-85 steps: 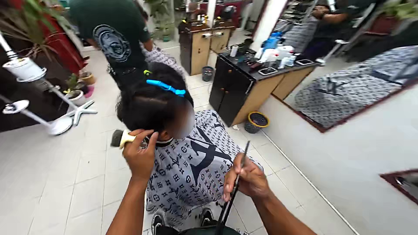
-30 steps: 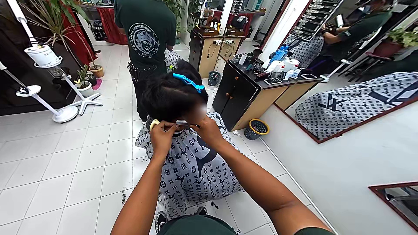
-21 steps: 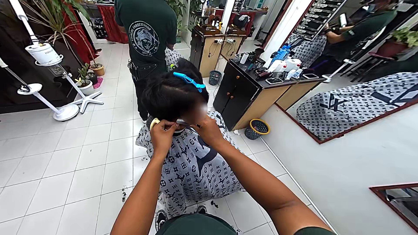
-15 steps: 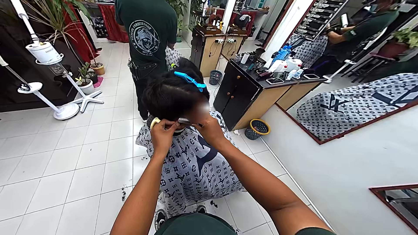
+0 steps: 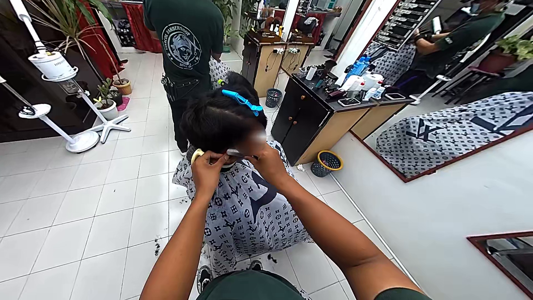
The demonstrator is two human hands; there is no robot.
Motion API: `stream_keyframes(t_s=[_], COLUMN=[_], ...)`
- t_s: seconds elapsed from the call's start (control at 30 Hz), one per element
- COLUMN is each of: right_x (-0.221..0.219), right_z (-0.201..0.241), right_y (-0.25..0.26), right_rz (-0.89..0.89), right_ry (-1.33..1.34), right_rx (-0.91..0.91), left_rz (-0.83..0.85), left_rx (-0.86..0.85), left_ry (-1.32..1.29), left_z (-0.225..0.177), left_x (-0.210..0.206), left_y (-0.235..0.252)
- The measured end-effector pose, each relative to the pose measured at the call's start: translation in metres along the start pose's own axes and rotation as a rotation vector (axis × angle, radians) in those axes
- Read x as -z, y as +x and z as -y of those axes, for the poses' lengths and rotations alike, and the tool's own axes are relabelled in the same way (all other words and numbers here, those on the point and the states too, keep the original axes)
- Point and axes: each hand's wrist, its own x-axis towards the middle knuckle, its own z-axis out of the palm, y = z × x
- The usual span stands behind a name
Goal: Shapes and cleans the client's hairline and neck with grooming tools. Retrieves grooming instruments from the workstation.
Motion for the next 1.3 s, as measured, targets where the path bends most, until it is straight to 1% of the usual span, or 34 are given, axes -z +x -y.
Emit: stream_keyframes(t_s=[0.1,0.3,0.43,0.5,0.53,0.57,0.63,0.67,0.7,0.73,0.8,0.87,0.97,1.03,1.1,1.2,1.3], right_x=[0.004,-0.002,0.001,0.0,0.0,0.002,0.011,0.017,0.025,0.033,0.044,0.052,0.056,0.054,0.051,0.05,0.048], right_z=[0.0,0.002,-0.001,0.0,0.0,-0.002,-0.008,-0.01,-0.011,-0.011,-0.01,-0.003,0.008,0.012,0.014,0.021,0.024], right_y=[0.0,0.001,0.0,-0.004,-0.007,-0.011,-0.018,-0.019,-0.019,-0.017,-0.009,0.003,0.016,0.02,0.023,0.024,0.026], right_rz=[0.001,-0.001,-0.016,-0.01,-0.013,-0.026,-0.063,-0.078,-0.086,-0.099,-0.121,-0.11,0.012,0.122,0.187,0.24,0.298], right_ry=[-0.006,0.0,-0.011,0.009,0.036,0.077,0.194,0.264,0.333,0.387,0.451,0.382,0.073,-0.11,-0.248,-0.372,-0.43], right_rx=[-0.019,0.034,0.007,0.052,0.091,0.13,0.162,0.144,0.115,0.093,0.086,0.11,0.165,0.205,0.245,0.264,0.262], left_rz=[0.001,0.001,0.003,0.004,-0.003,-0.028,-0.188,-0.288,-0.342,-0.352,-0.307,-0.24,-0.182,-0.182,-0.198,-0.197,-0.184], left_rx=[-0.001,0.003,0.001,-0.026,-0.063,-0.105,-0.158,-0.139,-0.088,-0.027,0.057,0.1,0.134,0.13,0.106,0.096,0.11], left_ry=[0.001,-0.003,0.004,-0.047,-0.114,-0.201,-0.371,-0.431,-0.449,-0.446,-0.428,-0.398,-0.316,-0.265,-0.237,-0.185,-0.156], left_z=[-0.001,0.001,-0.001,0.002,0.005,0.009,0.017,0.02,0.023,0.025,0.03,0.026,0.016,0.012,0.014,0.017,0.018], left_x=[0.0,-0.001,-0.001,-0.002,-0.003,-0.003,-0.009,-0.013,-0.016,-0.018,-0.025,-0.034,-0.044,-0.048,-0.052,-0.052,-0.051], left_y=[0.0,0.001,0.001,-0.001,-0.003,-0.006,-0.01,-0.009,-0.007,-0.003,0.005,0.006,-0.002,-0.005,-0.005,-0.004,-0.003])
